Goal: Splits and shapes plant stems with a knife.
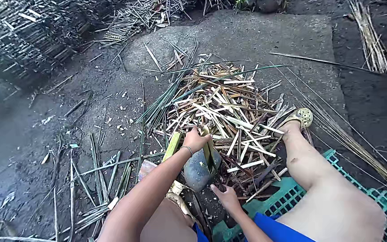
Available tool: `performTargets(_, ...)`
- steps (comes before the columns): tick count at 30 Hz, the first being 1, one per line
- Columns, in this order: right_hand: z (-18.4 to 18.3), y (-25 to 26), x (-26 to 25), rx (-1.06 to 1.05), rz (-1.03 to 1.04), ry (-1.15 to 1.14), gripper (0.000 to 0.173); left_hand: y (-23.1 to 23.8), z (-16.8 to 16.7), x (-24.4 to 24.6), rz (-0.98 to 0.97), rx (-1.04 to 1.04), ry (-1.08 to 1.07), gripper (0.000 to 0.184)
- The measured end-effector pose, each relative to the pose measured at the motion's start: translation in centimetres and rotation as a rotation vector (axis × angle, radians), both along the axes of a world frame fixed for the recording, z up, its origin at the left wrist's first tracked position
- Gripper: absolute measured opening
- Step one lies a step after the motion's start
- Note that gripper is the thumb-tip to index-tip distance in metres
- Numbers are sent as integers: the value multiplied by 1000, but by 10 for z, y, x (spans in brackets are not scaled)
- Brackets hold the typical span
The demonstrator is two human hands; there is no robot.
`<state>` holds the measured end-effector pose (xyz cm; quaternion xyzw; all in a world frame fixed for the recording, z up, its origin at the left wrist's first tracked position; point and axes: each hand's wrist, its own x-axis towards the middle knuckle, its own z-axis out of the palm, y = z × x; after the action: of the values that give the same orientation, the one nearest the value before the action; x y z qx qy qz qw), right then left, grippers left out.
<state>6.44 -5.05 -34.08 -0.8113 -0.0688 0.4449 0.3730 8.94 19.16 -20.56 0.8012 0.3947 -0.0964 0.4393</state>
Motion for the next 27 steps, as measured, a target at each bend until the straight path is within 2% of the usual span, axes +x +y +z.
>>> performTargets(3,1,0,2,-17,3,57,44,4,-4,7,-101,18,2,60)
performTargets(7,0,2,0,11,-34,131,36,5,-5,15,-36,46,41,57)
performTargets(12,-4,-2,-4,114,-86,285,18,-1,-6,8,-42,110,30,50)
performTargets(14,-4,-7,-5,154,-86,344,17,-3,-3,5,-67,116,13,45)
performTargets(19,-2,-17,-6,224,-67,453,14,-3,2,-11,-125,106,-32,54)
performTargets(27,4,-18,24,300,80,499,13,6,14,-33,-117,122,-188,54)
